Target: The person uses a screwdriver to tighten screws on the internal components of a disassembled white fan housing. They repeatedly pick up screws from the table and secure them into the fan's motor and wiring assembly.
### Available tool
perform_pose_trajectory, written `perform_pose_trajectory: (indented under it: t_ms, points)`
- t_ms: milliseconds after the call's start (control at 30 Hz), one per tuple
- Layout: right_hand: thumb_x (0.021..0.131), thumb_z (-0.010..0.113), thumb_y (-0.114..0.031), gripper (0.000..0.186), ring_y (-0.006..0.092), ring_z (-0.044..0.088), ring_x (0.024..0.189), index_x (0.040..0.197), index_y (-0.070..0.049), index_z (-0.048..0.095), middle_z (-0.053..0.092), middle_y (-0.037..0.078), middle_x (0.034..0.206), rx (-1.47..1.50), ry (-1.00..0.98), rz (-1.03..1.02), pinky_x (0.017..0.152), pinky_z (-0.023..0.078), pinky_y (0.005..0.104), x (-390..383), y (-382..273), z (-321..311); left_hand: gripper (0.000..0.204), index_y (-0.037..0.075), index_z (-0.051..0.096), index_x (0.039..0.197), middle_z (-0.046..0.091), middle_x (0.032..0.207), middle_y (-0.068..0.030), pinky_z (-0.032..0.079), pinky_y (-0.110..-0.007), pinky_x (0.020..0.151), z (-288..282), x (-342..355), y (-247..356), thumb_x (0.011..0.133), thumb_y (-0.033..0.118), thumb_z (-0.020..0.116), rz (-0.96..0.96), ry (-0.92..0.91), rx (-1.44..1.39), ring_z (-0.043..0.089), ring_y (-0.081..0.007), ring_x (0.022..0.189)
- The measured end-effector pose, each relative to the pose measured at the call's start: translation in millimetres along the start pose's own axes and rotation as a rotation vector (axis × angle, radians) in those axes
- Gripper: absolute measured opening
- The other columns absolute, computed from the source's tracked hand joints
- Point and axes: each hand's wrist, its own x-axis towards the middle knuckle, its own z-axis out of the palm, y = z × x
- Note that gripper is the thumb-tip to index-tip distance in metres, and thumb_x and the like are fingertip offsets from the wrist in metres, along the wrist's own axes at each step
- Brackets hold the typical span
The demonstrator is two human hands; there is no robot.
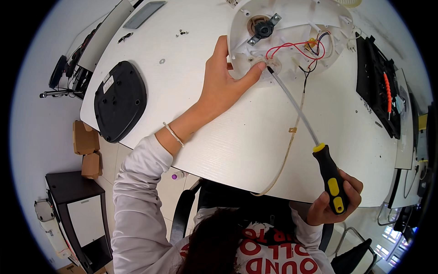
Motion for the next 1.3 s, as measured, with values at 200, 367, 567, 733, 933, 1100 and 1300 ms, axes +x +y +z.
perform_pose_trajectory:
  t_ms: [200, 367, 567, 733, 933, 1100, 1300]
  points:
    - [0.078, 0.068, -0.025, 0.043, 0.0284, 0.061, 0.091, 0.11, -0.009, 0.045, 0.048, 0.015, 0.101, 0.032, 0.007, 0.013, 0.078, 0.056, 0.0369, 1, -2, 2, 0.043, 0.0, 0.042, 0.101, 0.059, 0.093, -0.0123, 0.052, -0.031, 0.071, -1, 1, -2, 0.075, 0.018, 0.072, 0.011, -0.016, 0.016, 0.061, -0.0181, 0.084]
    - [0.075, 0.072, -0.021, 0.046, 0.03, 0.063, 0.089, 0.111, -0.01, 0.045, 0.048, 0.016, 0.103, 0.009, -0.037, -0.009, 0.077, 0.057, 0.036, 0, -3, -1, 0.043, 0.0, 0.042, 0.101, 0.059, 0.092, -0.0122, 0.052, -0.031, 0.07, -1, 0, -2, 0.076, 0.019, 0.072, -0.006, -0.011, -0.011, 0.061, -0.0179, 0.084]
    - [0.075, 0.073, -0.026, 0.051, 0.0258, 0.062, 0.08, 0.115, -0.011, 0.044, 0.053, 0.018, 0.1, -0.102, -0.083, -0.051, 0.065, 0.054, 0.0282, 0, -11, -4, 0.043, 0.0, 0.043, 0.1, 0.061, 0.09, -0.0124, 0.051, -0.031, 0.068, -2, 1, -7, 0.076, 0.022, 0.072, 0.018, -0.014, -0.007, 0.062, -0.0185, 0.083]
    - [0.075, 0.073, -0.036, 0.062, 0.0215, 0.059, 0.069, 0.12, -0.008, 0.04, 0.057, 0.016, 0.088, -0.214, -0.136, 0.144, 0.056, 0.049, 0.0257, 0, -21, -13, 0.043, 0.0, 0.043, 0.1, 0.061, 0.091, -0.013, 0.051, -0.032, 0.069, -2, 1, -4, 0.076, 0.023, 0.072, 0.022, -0.005, -0.003, 0.062, -0.0192, 0.083]
    - [0.066, 0.065, -0.005, 0.072, 0.0249, 0.059, 0.079, 0.126, -0.012, 0.026, 0.042, 0.023, 0.113, -0.154, -0.189, -0.076, 0.06, 0.054, 0.0231, 16, -38, -5, 0.043, 0.0, 0.043, 0.099, 0.061, 0.091, -0.0134, 0.052, -0.033, 0.07, -2, 0, -2, 0.076, 0.022, 0.072, 0.006, -0.016, -0.007, 0.062, -0.0193, 0.084]
    - [0.077, 0.064, -0.011, 0.059, 0.0276, 0.061, 0.084, 0.125, -0.014, 0.031, 0.044, 0.025, 0.11, -0.198, -0.331, -0.084, 0.064, 0.055, 0.0311, 18, -48, -12, 0.043, 0.0, 0.043, 0.099, 0.061, 0.091, -0.0134, 0.051, -0.033, 0.069, -4, -1, -4, 0.076, 0.021, 0.072, 0.018, -0.033, 0.009, 0.062, -0.0193, 0.085]
    - [0.078, 0.068, -0.015, 0.06, 0.0266, 0.063, 0.078, 0.126, -0.019, 0.031, 0.033, 0.027, 0.126, -0.112, -0.245, -0.05, 0.06, 0.055, 0.0257, 20, -58, -4, 0.043, 0.0, 0.043, 0.1, 0.061, 0.09, -0.0134, 0.052, -0.032, 0.068, -2, 0, -2, 0.075, 0.019, 0.072, 0.034, -0.021, 0.028, 0.062, -0.019, 0.084]
